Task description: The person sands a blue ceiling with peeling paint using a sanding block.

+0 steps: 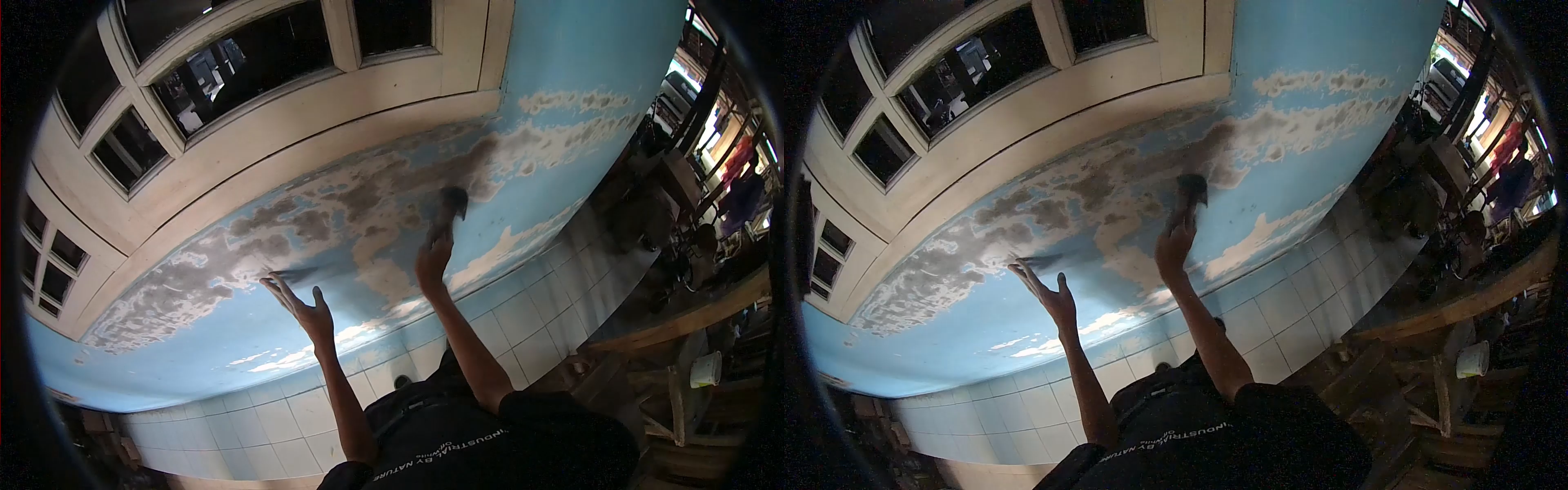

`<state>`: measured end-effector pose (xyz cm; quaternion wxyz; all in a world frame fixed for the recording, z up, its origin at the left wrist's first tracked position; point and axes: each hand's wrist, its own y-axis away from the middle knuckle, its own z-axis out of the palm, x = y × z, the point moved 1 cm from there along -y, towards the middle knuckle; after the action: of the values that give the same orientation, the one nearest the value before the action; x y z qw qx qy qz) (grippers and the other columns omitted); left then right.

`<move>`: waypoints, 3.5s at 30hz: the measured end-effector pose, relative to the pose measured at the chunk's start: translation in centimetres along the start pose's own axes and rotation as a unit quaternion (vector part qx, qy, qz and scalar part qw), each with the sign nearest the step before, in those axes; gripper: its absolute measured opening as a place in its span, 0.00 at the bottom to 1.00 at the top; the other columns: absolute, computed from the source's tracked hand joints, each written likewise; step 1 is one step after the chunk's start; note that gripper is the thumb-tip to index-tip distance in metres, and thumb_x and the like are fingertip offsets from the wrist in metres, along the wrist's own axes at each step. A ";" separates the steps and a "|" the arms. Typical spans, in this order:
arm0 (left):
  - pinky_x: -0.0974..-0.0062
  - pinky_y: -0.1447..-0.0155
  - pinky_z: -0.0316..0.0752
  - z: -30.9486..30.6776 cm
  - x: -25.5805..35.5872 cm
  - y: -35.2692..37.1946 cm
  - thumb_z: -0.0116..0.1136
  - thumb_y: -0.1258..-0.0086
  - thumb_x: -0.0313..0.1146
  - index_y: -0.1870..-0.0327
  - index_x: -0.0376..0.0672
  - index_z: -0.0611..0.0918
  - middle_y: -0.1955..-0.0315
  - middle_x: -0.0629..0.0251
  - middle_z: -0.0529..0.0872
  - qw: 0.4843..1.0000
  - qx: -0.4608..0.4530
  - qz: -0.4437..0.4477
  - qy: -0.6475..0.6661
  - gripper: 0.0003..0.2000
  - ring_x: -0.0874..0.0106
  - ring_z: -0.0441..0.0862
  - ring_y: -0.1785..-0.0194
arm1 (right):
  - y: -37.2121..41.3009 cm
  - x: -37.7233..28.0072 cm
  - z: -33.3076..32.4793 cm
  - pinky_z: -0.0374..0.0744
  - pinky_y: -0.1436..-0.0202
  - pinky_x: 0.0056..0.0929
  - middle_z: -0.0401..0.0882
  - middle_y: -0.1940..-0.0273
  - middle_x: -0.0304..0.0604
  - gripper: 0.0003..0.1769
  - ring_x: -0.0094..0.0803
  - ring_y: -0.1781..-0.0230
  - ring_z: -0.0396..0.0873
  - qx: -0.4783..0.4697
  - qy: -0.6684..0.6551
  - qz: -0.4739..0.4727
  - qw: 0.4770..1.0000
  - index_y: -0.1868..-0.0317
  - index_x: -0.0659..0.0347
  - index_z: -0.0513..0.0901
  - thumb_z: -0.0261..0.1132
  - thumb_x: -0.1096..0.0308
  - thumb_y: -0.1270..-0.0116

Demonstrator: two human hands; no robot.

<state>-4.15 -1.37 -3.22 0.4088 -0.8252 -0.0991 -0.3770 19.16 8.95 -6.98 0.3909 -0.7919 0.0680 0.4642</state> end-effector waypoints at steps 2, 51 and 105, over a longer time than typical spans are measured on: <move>0.48 0.21 0.48 0.1 -0.2 0.0 0.63 0.42 0.16 0.21 0.54 0.49 0.22 0.50 0.37 1.000 0.003 0.002 0.001 0.49 0.50 0.38 0.20 | 0.5 0.5 0.2 0.62 0.28 0.50 0.58 0.28 0.66 0.26 0.63 0.29 0.60 -0.026 0.038 -0.047 0.998 0.31 0.75 0.64 0.43 0.64 0.19; 0.46 0.22 0.45 -0.3 -0.2 -0.1 0.63 0.41 0.17 0.21 0.52 0.50 0.22 0.49 0.38 0.999 0.015 0.005 0.050 0.48 0.50 0.37 0.20 | -2.9 1.9 -2.5 0.60 0.26 0.51 0.56 0.28 0.68 0.27 0.59 0.27 0.57 -0.062 0.003 -0.060 0.996 0.30 0.74 0.63 0.44 0.62 0.19; 0.55 0.21 0.48 -6.3 8.5 -20.6 0.50 0.32 0.30 0.30 0.56 0.73 0.29 0.68 0.69 0.849 0.113 0.484 -0.182 0.26 0.70 0.62 0.24 | -12.2 -4.1 -4.7 0.52 0.25 0.60 0.65 0.30 0.57 0.22 0.59 0.26 0.56 -0.003 0.114 -0.359 0.926 0.32 0.57 0.73 0.52 0.67 0.25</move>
<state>-11.39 6.04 17.48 0.6047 -0.7704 0.1979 0.0392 25.79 13.06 4.29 0.5185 -0.8122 -0.1780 0.1994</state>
